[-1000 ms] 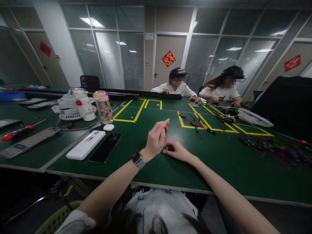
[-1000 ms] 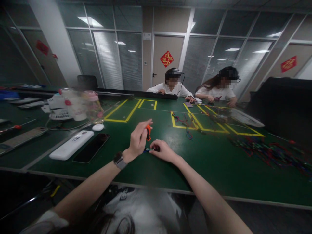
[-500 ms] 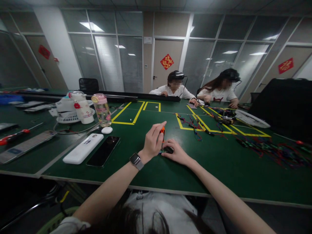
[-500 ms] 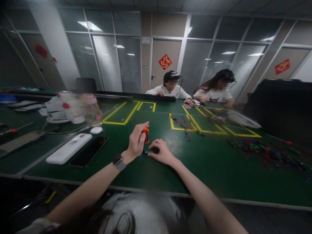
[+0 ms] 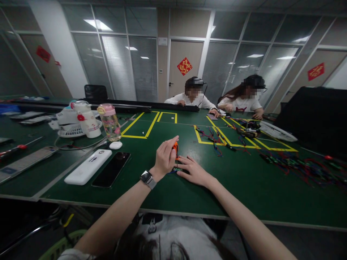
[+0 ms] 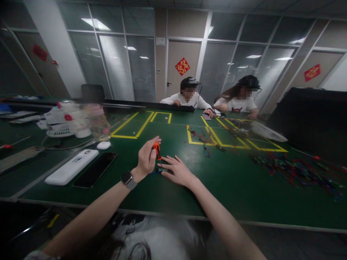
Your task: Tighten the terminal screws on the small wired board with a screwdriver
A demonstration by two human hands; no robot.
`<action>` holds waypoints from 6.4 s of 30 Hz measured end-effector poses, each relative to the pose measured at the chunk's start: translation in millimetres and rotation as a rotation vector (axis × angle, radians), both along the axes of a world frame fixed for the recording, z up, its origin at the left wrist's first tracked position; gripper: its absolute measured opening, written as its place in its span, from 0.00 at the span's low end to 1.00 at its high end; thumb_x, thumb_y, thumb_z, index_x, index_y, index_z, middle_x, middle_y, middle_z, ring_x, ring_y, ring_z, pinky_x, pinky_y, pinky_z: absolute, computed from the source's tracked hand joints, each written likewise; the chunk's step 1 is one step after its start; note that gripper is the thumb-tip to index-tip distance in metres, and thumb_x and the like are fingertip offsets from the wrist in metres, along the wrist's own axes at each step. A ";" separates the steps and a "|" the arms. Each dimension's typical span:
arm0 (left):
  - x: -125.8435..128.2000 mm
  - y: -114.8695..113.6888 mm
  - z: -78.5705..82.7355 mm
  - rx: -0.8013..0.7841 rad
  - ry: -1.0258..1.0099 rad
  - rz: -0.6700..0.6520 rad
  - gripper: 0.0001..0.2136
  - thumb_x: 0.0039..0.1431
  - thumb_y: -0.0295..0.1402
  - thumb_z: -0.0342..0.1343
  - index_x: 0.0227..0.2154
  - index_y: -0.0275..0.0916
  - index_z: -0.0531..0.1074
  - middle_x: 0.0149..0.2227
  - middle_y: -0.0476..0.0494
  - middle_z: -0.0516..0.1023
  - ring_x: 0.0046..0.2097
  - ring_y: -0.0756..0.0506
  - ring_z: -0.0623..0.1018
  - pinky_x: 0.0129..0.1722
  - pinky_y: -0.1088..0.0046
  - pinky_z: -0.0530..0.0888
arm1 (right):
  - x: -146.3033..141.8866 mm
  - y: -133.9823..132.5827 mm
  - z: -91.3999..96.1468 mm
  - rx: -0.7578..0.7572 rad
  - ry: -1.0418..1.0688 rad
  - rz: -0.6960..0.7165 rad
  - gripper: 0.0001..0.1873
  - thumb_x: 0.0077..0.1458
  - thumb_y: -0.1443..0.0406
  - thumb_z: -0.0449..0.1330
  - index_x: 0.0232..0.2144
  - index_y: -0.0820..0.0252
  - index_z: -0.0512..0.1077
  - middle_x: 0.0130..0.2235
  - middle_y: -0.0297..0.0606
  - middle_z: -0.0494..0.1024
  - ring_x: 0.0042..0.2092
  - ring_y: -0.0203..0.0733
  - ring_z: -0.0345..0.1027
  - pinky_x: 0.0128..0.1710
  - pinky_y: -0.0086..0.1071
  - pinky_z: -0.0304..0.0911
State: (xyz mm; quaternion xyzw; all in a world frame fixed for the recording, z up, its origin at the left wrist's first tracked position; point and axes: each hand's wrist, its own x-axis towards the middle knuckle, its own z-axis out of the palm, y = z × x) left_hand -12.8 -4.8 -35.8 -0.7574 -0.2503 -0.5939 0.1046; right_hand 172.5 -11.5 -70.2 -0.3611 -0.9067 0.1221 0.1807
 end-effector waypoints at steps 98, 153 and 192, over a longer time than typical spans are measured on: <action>8.1 -7.0 31.2 -0.235 0.083 -0.078 0.07 0.62 0.31 0.56 0.42 0.40 0.75 0.39 0.44 0.68 0.37 0.49 0.73 0.36 0.72 0.76 | -0.2 13.9 20.1 0.060 -0.274 0.217 0.25 0.65 0.57 0.49 0.63 0.45 0.58 0.66 0.38 0.57 0.68 0.52 0.44 0.66 0.58 0.30; 7.0 -4.7 30.3 -0.405 -0.096 -0.150 0.14 0.68 0.29 0.45 0.52 0.38 0.70 0.50 0.40 0.74 0.53 0.45 0.74 0.53 0.66 0.72 | -11.3 50.7 39.8 -0.364 -0.444 0.354 0.67 0.25 0.45 0.73 0.66 0.47 0.50 0.70 0.43 0.41 0.69 0.63 0.25 0.64 0.60 0.23; 4.2 -0.8 26.4 -0.674 -0.296 -0.397 0.10 0.61 0.34 0.57 0.44 0.41 0.75 0.40 0.45 0.72 0.40 0.48 0.75 0.39 0.75 0.73 | -13.9 9.4 13.1 -0.245 -0.028 0.046 0.23 0.59 0.56 0.59 0.57 0.40 0.67 0.68 0.35 0.53 0.69 0.52 0.39 0.66 0.56 0.28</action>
